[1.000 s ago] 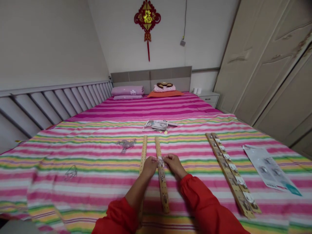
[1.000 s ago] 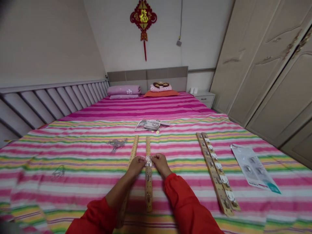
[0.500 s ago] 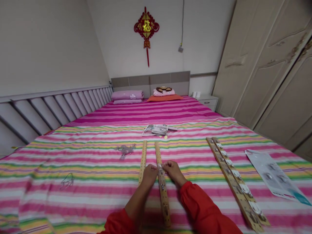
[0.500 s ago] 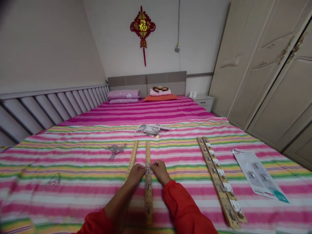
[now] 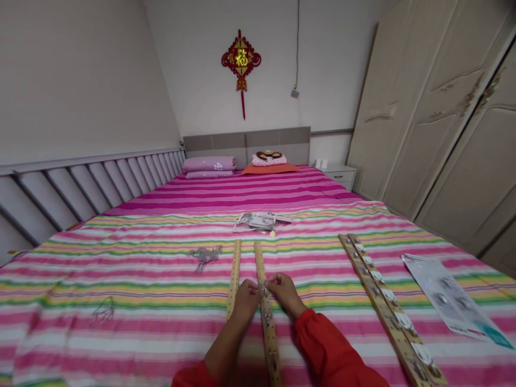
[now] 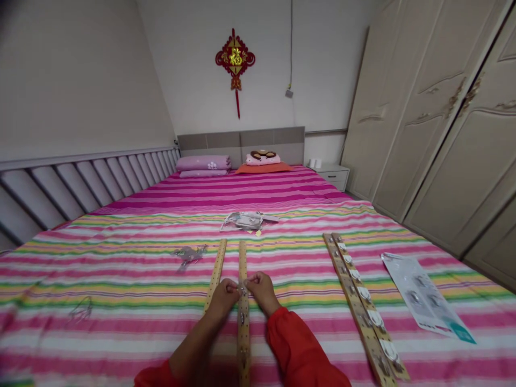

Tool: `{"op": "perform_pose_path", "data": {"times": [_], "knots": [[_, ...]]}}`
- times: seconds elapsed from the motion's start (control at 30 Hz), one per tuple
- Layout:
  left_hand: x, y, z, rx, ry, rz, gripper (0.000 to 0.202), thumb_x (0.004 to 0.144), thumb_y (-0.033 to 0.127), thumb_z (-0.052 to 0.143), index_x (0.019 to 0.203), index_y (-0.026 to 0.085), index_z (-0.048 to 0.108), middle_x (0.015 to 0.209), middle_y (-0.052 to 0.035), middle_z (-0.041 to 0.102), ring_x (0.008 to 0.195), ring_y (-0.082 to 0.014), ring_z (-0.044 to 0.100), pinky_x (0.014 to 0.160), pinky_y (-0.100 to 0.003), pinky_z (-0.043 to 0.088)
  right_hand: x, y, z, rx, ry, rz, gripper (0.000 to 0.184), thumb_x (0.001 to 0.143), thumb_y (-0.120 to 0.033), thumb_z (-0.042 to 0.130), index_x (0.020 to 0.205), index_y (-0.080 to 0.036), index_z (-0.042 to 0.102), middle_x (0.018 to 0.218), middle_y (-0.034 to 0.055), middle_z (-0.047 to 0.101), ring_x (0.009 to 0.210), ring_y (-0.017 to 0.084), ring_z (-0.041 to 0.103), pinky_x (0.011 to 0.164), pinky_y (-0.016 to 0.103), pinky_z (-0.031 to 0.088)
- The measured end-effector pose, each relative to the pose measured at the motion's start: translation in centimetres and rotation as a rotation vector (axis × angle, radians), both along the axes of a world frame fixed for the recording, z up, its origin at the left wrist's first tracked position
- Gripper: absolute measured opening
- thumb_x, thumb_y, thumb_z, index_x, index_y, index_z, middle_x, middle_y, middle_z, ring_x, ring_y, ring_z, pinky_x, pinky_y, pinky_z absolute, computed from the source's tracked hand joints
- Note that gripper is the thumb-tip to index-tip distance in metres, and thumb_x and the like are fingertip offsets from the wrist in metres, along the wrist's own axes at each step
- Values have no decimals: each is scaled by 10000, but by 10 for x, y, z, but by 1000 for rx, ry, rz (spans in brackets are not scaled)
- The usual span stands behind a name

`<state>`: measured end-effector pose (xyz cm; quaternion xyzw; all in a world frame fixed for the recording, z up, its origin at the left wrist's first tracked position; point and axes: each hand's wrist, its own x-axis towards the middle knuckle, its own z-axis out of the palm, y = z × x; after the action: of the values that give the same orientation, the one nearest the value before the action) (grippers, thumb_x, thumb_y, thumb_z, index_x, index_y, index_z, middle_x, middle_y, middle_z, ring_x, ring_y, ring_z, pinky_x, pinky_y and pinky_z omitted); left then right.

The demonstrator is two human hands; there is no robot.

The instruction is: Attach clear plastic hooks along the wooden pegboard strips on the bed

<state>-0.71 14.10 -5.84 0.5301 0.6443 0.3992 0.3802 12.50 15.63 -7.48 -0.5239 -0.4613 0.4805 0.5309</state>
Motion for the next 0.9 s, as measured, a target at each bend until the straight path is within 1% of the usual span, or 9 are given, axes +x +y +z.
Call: {"op": "perform_pose_path", "data": {"times": [0.07,0.17,0.23,0.33,0.5,0.67,0.73,0.8,0.9], "knots": [[1,-2,2,46,21,-18,137,602,99,629,660,183,538,577,61,504,579,-105,522,578,-200,400,-1,1,-1,-12,-18,-14,195,516,-321,668,559,-207,515,460,-50,525,461,118,471,448,237,349],[1,-3,6,88,71,-80,114,640,95,612,718,177,613,626,46,519,610,-103,511,584,-194,394,-1,3,-3,-33,-59,-50,180,527,-291,650,548,-210,491,451,-57,512,458,112,464,442,230,342],[1,-2,7,79,103,-113,159,652,91,605,775,175,660,647,36,526,631,-108,508,591,-197,395,-2,5,-3,-48,-96,-74,171,531,-270,641,537,-209,481,444,-62,500,454,105,451,442,224,330],[0,1,8,45,129,-120,223,643,86,608,834,163,695,653,31,524,639,-114,506,594,-203,395,-2,9,-4,-76,-156,-103,169,524,-237,630,506,-209,464,422,-74,466,441,95,421,438,222,307],[-2,5,7,-22,80,-166,322,631,105,608,927,158,726,638,31,561,622,-118,504,590,-209,396,-3,13,-6,-88,-232,-136,211,531,-245,632,466,-218,434,410,-80,426,445,95,395,443,233,278],[-3,3,5,24,83,-221,413,670,122,560,1051,155,716,600,34,545,605,-118,465,587,-220,370,-4,16,-9,-73,-270,-146,264,558,-301,626,444,-229,399,407,-74,402,449,100,378,451,244,257],[-2,2,4,35,87,-250,421,682,117,537,1063,152,712,576,42,525,586,-112,444,579,-222,355,-4,16,-10,-62,-276,-147,280,572,-331,619,440,-229,394,413,-72,395,453,101,370,454,247,246],[-2,2,4,39,86,-248,419,675,115,541,1054,154,716,564,49,518,575,-109,433,577,-222,349,-4,15,-9,-48,-276,-148,288,581,-347,610,437,-229,390,417,-72,386,460,101,363,458,247,242],[-1,2,4,28,85,-228,409,665,117,561,1039,153,723,541,54,501,561,-108,423,566,-224,342,-4,14,-8,-38,-257,-140,274,557,-304,605,425,-229,376,407,-81,363,457,96,353,455,240,248]]}}
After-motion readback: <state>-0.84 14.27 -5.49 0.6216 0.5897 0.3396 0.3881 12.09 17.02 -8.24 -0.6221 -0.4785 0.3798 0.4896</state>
